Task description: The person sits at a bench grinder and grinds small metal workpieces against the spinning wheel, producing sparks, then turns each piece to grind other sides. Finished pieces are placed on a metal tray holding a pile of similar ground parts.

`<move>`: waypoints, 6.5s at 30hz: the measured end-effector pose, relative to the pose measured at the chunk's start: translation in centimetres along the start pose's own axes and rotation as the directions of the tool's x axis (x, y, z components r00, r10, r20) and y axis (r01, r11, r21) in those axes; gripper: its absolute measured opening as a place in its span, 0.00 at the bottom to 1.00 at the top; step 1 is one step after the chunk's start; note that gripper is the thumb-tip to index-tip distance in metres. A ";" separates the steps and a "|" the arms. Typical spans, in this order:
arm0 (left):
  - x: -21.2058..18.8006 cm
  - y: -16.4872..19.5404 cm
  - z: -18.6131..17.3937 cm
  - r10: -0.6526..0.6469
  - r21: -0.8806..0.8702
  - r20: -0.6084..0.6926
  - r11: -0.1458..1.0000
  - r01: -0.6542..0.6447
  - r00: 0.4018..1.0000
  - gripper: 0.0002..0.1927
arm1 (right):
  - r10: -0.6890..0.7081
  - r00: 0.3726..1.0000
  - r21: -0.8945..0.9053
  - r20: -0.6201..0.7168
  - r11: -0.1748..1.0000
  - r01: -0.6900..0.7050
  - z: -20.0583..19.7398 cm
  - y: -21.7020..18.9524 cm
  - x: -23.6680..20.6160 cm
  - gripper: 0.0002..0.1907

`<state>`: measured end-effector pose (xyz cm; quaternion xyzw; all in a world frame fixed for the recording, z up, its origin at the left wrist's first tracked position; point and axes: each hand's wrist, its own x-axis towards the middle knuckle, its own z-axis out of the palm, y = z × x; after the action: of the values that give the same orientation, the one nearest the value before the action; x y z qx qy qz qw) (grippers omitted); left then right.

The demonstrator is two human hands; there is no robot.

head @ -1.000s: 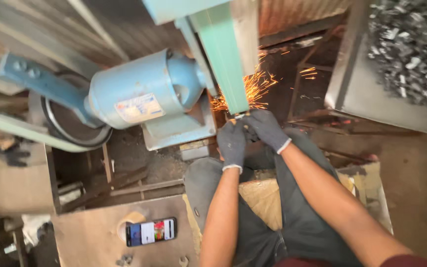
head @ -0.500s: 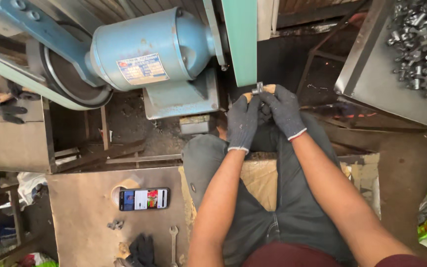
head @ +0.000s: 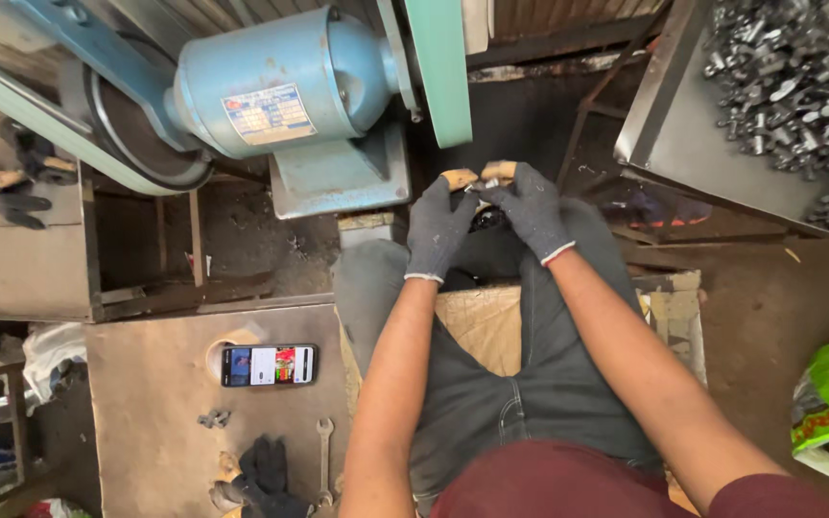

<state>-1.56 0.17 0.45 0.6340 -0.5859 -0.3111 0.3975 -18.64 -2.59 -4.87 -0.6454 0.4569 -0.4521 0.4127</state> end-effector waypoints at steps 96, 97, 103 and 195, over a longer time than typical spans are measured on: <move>2.4 1.6 5.3 -0.142 0.393 0.545 0.914 -0.102 0.826 0.20 | -0.363 0.770 -0.812 -0.526 0.484 -0.326 -24.5 4.7 9.0 0.12; 2.6 1.7 5.4 -0.160 0.418 0.541 0.903 -0.099 0.825 0.20 | -0.311 0.790 -0.790 -0.528 0.521 -0.323 -24.7 4.8 8.8 0.11; 1.0 2.9 4.8 -0.136 0.417 0.534 0.901 -0.120 0.834 0.18 | -0.186 0.862 -0.575 -0.471 0.806 -0.140 -23.5 2.8 4.8 0.14; 4.2 -4.5 5.2 -0.047 0.263 0.012 0.964 0.042 0.999 0.20 | -0.033 0.999 -0.279 0.043 0.959 0.043 -0.7 4.3 4.2 0.09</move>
<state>-3.30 -4.78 -5.70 0.6913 -0.6110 -0.2453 0.2977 -19.51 -7.77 -7.85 -0.7143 0.4960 -0.3785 0.3169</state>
